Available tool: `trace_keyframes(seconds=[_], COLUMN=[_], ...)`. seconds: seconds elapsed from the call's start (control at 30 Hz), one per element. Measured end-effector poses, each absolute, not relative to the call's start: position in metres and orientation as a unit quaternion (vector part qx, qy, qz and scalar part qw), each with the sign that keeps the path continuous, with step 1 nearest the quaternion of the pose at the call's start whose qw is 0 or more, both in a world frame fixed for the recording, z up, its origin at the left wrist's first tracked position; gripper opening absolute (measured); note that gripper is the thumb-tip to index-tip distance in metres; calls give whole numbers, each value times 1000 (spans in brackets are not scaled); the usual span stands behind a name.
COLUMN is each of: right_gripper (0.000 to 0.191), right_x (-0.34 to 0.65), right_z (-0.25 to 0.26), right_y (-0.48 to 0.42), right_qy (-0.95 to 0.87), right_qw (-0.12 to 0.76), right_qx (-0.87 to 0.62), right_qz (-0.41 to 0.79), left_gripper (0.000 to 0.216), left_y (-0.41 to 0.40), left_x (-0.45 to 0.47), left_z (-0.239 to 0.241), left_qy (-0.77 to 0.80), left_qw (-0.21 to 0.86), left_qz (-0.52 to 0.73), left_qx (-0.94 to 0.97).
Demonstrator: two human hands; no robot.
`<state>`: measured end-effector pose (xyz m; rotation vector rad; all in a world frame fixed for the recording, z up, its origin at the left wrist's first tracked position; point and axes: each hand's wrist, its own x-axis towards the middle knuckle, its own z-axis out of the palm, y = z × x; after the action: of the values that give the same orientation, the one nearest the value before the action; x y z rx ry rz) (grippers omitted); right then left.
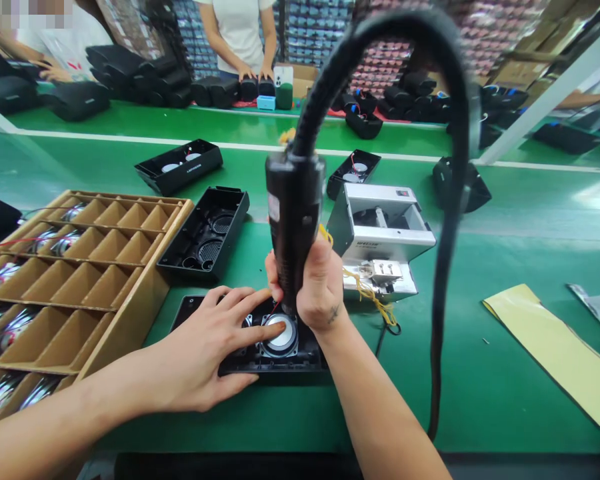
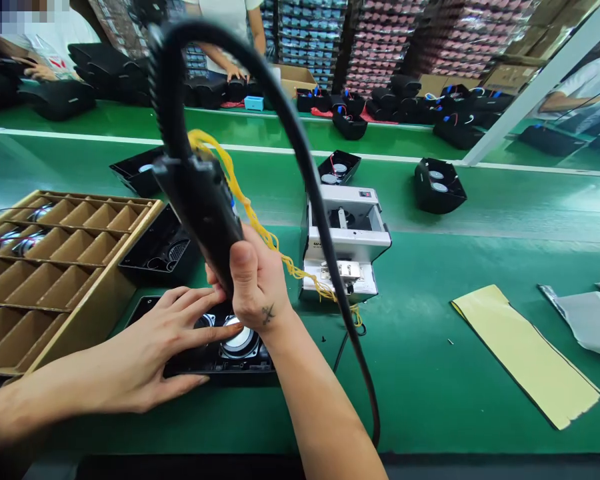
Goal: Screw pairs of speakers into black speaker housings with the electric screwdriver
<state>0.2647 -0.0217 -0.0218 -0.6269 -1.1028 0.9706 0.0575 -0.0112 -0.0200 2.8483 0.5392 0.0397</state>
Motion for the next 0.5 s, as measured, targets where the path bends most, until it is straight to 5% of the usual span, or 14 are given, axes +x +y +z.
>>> trace_keyframes(seconds=[0.5], right_gripper=[55], right_x=[297], right_z=[13], right_y=[-44], right_qy=[-427], right_qw=[767], right_qx=[-273], right_qz=[393], left_gripper=[81], left_y=[-14], left_x=[56], left_z=[-19], left_qy=[197], left_qw=[144], left_qz=[1], left_qx=[970])
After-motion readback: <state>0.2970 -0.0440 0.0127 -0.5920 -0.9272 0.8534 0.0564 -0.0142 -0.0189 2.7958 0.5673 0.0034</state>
